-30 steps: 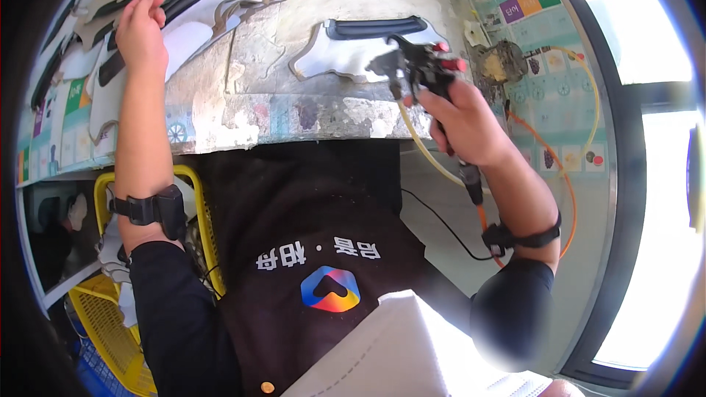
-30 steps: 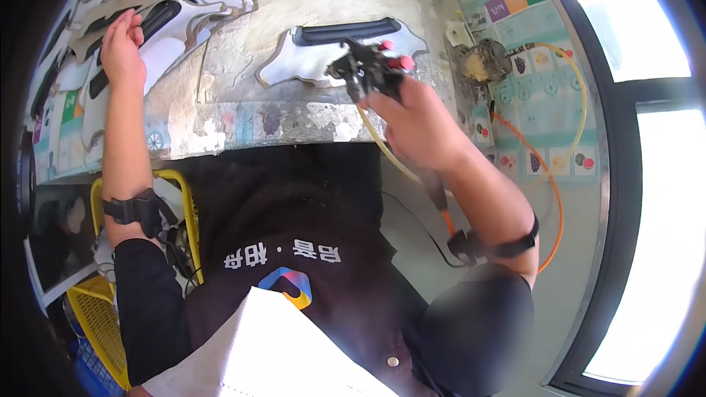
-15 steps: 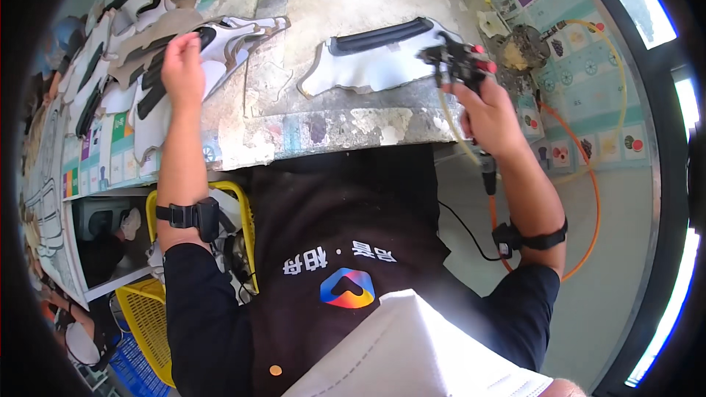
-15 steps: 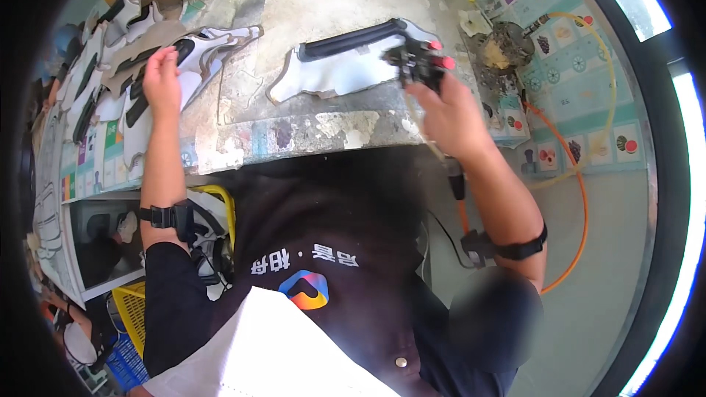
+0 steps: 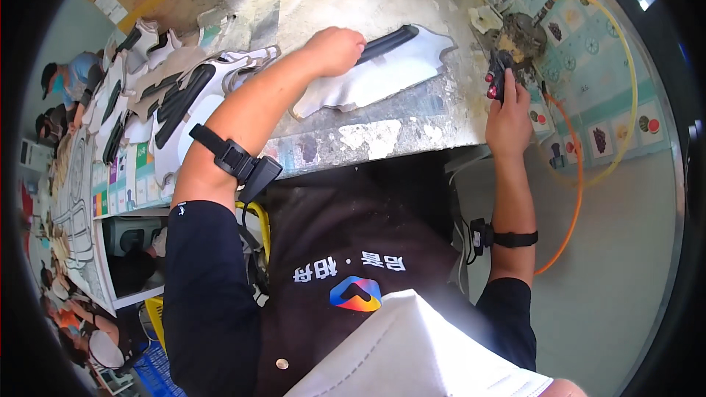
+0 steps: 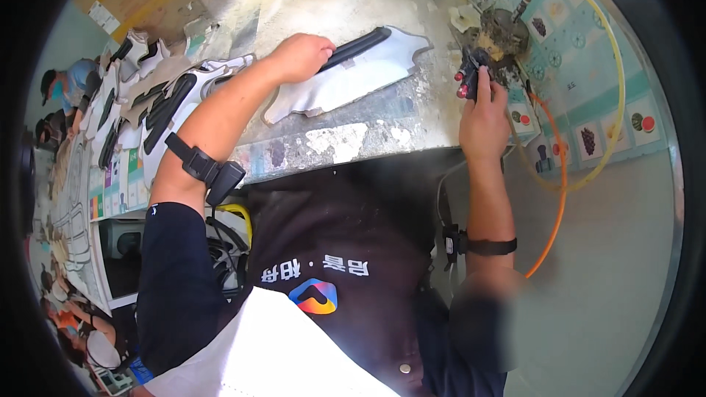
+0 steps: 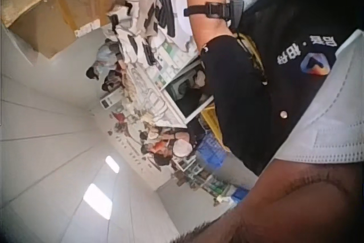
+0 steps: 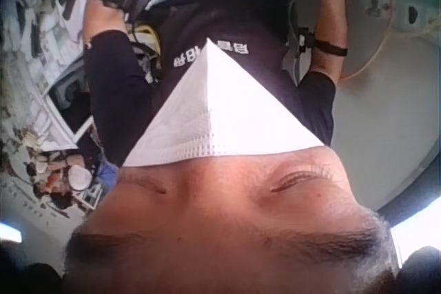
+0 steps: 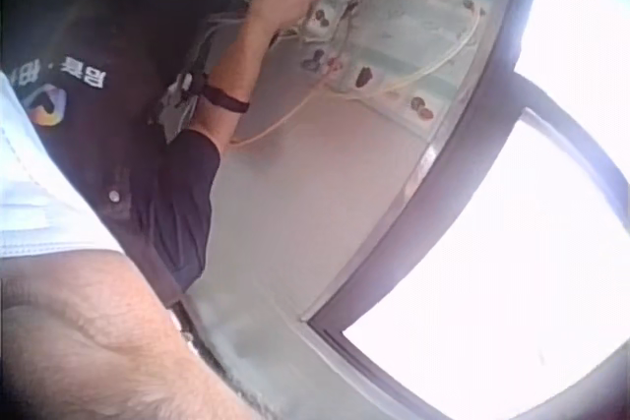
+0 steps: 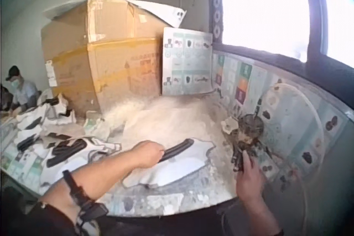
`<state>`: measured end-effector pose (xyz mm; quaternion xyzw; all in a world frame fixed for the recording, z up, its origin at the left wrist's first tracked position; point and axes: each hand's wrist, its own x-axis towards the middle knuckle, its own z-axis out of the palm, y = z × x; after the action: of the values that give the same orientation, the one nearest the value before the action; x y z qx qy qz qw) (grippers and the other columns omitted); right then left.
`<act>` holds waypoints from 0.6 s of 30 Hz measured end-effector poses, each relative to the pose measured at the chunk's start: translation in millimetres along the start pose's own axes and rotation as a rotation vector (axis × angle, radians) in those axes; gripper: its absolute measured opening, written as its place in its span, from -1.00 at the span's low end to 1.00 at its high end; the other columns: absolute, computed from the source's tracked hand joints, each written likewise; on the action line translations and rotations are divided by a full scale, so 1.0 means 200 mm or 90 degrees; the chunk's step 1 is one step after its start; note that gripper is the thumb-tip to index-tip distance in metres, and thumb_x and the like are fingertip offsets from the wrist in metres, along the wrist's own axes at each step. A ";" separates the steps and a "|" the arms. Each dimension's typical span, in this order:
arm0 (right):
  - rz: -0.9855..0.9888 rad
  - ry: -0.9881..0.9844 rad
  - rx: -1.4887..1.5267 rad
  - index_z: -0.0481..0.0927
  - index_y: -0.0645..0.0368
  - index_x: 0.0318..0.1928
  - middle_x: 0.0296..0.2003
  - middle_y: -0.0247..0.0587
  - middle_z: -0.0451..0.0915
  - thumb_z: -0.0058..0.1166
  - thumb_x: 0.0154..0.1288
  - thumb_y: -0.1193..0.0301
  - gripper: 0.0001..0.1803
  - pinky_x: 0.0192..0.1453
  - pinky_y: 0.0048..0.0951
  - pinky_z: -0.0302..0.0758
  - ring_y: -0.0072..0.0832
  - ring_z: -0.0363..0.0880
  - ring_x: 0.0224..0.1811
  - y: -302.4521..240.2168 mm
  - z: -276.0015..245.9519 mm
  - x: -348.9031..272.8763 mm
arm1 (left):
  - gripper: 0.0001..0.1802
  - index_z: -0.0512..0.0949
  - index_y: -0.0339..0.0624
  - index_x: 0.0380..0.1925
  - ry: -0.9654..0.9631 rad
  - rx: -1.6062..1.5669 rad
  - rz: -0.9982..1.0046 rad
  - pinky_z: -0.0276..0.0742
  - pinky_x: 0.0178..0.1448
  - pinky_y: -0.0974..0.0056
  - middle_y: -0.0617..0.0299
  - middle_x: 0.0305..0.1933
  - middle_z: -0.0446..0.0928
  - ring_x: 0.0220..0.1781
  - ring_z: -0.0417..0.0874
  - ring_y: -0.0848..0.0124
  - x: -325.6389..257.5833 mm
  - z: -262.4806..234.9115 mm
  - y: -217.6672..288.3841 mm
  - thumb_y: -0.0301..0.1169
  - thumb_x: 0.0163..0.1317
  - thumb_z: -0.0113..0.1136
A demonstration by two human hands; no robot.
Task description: The recorder uses a spray gun to apply adhesive to white shoe upper components.
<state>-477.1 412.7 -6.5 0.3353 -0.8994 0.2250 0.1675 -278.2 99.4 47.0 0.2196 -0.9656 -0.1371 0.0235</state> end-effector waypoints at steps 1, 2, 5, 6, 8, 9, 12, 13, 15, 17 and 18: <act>-0.016 0.008 -0.009 0.24 -0.25 0.53 0.27 -0.14 0.43 0.13 0.38 0.35 -0.26 0.00 -0.05 0.62 -0.01 0.66 0.02 0.00 0.01 0.01 | -0.64 0.67 -0.23 0.05 -0.007 0.007 -0.002 0.56 0.23 0.10 -0.06 0.02 0.70 0.11 0.68 0.03 0.03 -0.02 0.01 -0.26 0.42 0.10; -0.031 0.015 -0.017 0.23 -0.27 0.54 0.28 -0.13 0.42 0.13 0.37 0.35 -0.25 0.00 -0.04 0.62 -0.01 0.66 0.01 0.00 0.01 0.01 | -0.64 0.68 -0.22 0.03 -0.002 -0.009 -0.003 0.57 0.20 0.10 -0.06 -0.01 0.71 0.07 0.70 0.04 0.07 -0.04 0.01 -0.24 0.39 0.15; 0.004 -0.025 -0.016 0.23 -0.29 0.54 0.27 -0.12 0.43 0.14 0.37 0.36 -0.24 0.00 -0.03 0.63 0.00 0.66 0.02 -0.03 -0.02 0.03 | -0.63 0.71 -0.23 -0.06 -0.076 -0.096 0.016 0.61 0.10 0.11 -0.03 -0.13 0.73 -0.04 0.72 0.08 0.14 -0.11 -0.01 -0.19 0.29 0.30; 0.000 -0.012 -0.007 0.23 -0.30 0.54 0.27 -0.10 0.43 0.13 0.37 0.36 -0.24 0.00 -0.02 0.63 0.02 0.67 0.00 -0.01 -0.01 0.02 | -0.64 0.72 -0.23 -0.09 -0.105 -0.017 0.054 0.61 0.07 0.12 -0.01 -0.16 0.73 -0.08 0.72 0.11 0.14 -0.16 0.06 -0.19 0.27 0.32; 0.001 -0.005 -0.009 0.23 -0.30 0.54 0.27 -0.09 0.43 0.13 0.37 0.36 -0.25 0.00 -0.02 0.63 0.02 0.67 0.00 0.01 -0.01 0.02 | -0.65 0.72 -0.23 -0.13 -0.119 0.089 0.107 0.60 0.00 0.15 0.04 -0.22 0.73 -0.12 0.72 0.17 0.14 -0.17 0.11 -0.20 0.23 0.36; 0.001 0.008 -0.019 0.23 -0.31 0.53 0.27 -0.08 0.43 0.12 0.38 0.36 -0.25 0.00 -0.02 0.63 0.02 0.67 0.00 0.01 -0.02 0.02 | -0.65 0.72 -0.23 -0.13 -0.123 0.092 0.098 0.60 0.00 0.15 0.04 -0.22 0.73 -0.12 0.72 0.17 0.14 -0.17 0.11 -0.20 0.23 0.36; -0.013 0.012 -0.009 0.23 -0.30 0.53 0.28 -0.09 0.43 0.11 0.38 0.36 -0.26 -0.05 -0.02 0.64 0.02 0.69 -0.06 0.01 -0.01 0.02 | -0.66 0.72 -0.22 -0.12 -0.146 0.036 0.057 0.59 -0.01 0.18 0.08 -0.23 0.72 -0.15 0.69 0.22 0.17 -0.17 0.09 -0.20 0.23 0.37; -0.031 0.033 -0.012 0.23 -0.29 0.52 0.28 -0.11 0.42 0.12 0.37 0.36 -0.26 -0.09 -0.02 0.64 0.01 0.70 -0.12 0.02 0.00 0.01 | -0.66 0.72 -0.22 -0.12 -0.147 0.038 0.056 0.59 -0.01 0.18 0.08 -0.23 0.72 -0.15 0.69 0.22 0.16 -0.15 0.07 -0.20 0.23 0.37; -0.034 0.032 -0.009 0.24 -0.26 0.52 0.28 -0.11 0.43 0.13 0.37 0.36 -0.26 -0.09 -0.02 0.64 0.01 0.70 -0.12 0.02 0.01 0.02 | -0.64 0.72 -0.21 -0.10 -0.136 -0.022 0.026 0.58 -0.02 0.20 0.12 -0.25 0.71 -0.18 0.68 0.27 0.15 -0.15 0.04 -0.18 0.26 0.37; -0.038 0.030 -0.008 0.25 -0.24 0.52 0.28 -0.11 0.43 0.13 0.36 0.35 -0.27 -0.09 -0.02 0.64 0.01 0.70 -0.11 0.02 0.02 0.02 | -0.63 0.72 -0.22 -0.09 -0.145 -0.039 0.001 0.57 -0.02 0.21 0.13 -0.25 0.71 -0.18 0.67 0.29 0.15 -0.16 0.02 -0.17 0.26 0.38; -0.031 0.038 -0.012 0.25 -0.20 0.51 0.29 -0.11 0.43 0.14 0.36 0.34 -0.27 -0.08 -0.02 0.65 0.01 0.70 -0.10 0.03 0.03 0.02 | -0.62 0.73 -0.22 -0.08 -0.154 -0.058 -0.024 0.57 -0.02 0.22 0.14 -0.25 0.71 -0.19 0.67 0.31 0.15 -0.16 0.02 -0.16 0.27 0.38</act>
<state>-485.1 412.3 -12.6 0.3488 -0.8877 0.2219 0.2027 -302.5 81.7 77.4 0.2181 -0.9498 -0.2071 -0.0860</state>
